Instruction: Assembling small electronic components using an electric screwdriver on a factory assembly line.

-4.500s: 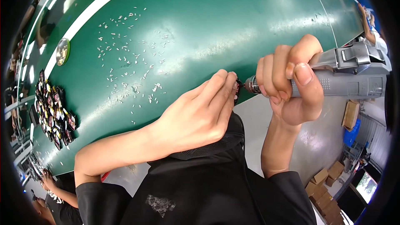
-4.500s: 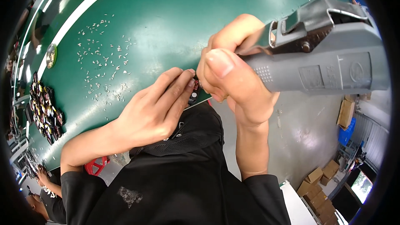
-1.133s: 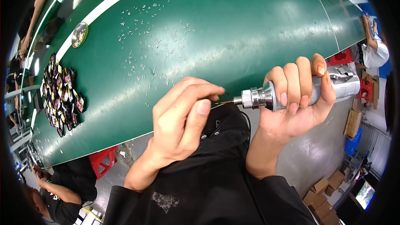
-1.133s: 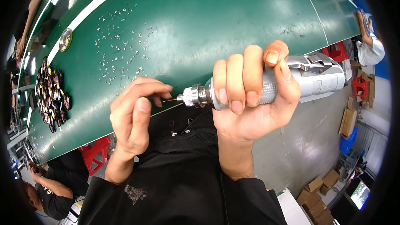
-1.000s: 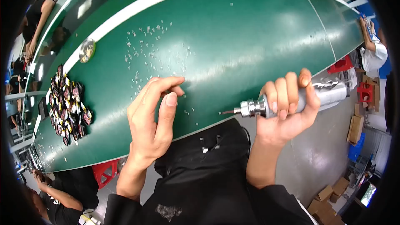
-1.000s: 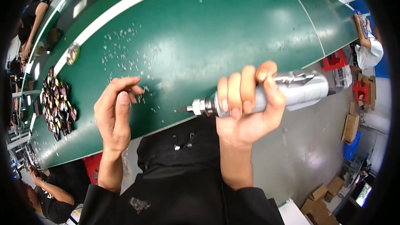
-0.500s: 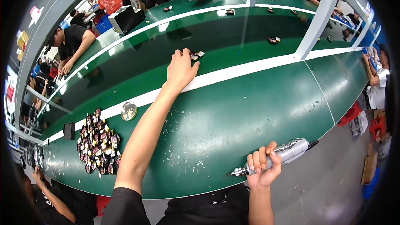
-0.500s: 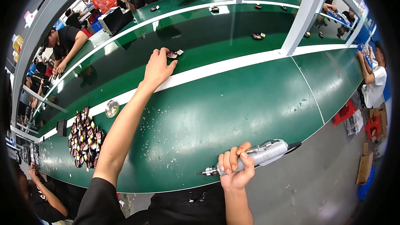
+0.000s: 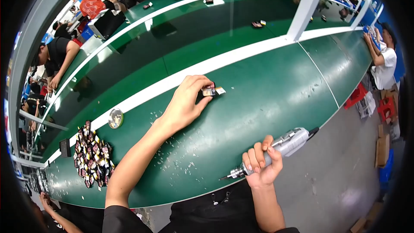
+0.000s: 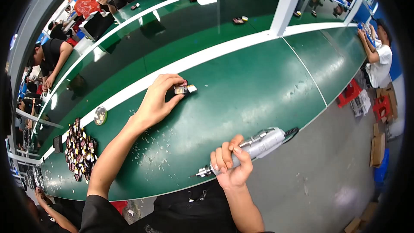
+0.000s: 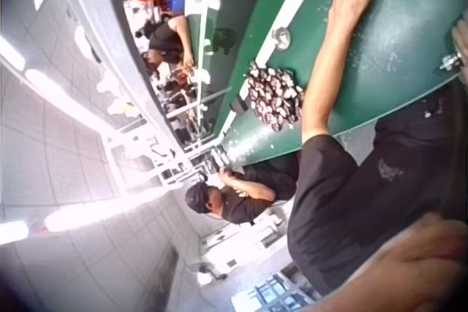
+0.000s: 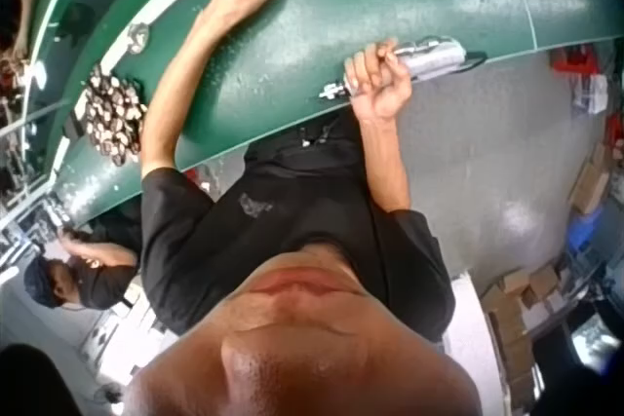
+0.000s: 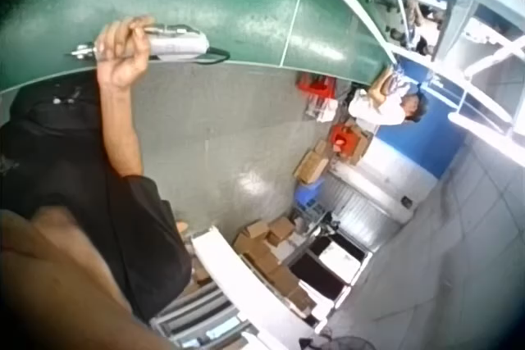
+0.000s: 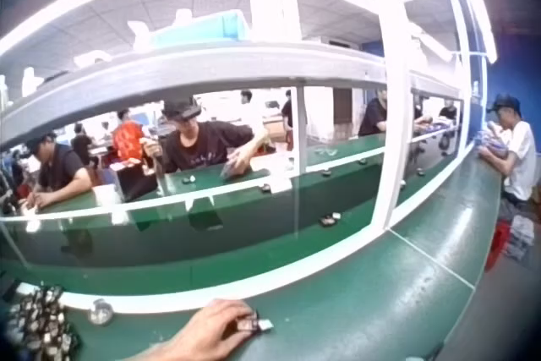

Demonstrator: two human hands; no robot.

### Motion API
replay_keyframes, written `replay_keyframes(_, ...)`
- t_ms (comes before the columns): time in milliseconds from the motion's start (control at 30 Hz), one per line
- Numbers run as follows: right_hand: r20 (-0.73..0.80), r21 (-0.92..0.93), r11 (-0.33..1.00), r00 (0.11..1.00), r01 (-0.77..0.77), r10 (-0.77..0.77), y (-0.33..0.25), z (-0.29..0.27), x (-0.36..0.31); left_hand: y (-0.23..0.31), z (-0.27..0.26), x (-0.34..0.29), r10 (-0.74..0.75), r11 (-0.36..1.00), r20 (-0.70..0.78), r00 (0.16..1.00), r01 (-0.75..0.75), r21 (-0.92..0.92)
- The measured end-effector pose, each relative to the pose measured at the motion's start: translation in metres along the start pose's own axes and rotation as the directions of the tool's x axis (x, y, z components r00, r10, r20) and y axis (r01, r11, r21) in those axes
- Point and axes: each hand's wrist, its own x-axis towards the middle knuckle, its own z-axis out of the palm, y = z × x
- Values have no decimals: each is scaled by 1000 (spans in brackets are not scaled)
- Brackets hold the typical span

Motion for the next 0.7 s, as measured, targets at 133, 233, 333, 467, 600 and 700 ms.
replay_keyframes(133,-38,-19,1000,999,-12,11,-6,0,-10,59,12,-50,71,985,202,977,-36,-170)
replay_keyframes(233,-72,-56,998,997,-6,1,-10,1,-22,81,13,-71,91,980,269,959,-38,-197)
replay_keyframes(333,-29,-82,997,1000,8,-10,-12,-1,-31,89,14,-73,85,967,253,964,-19,-253)
replay_keyframes(467,-30,-94,996,1000,-9,6,-5,1,-40,90,24,-72,68,976,207,976,-22,-218)
replay_keyframes(600,-23,-98,994,998,-54,52,3,3,-50,97,23,-69,32,990,199,980,-4,-138)
replay_keyframes(700,-49,-106,988,993,-113,108,9,4,-57,98,23,-70,26,998,255,967,-12,-58)
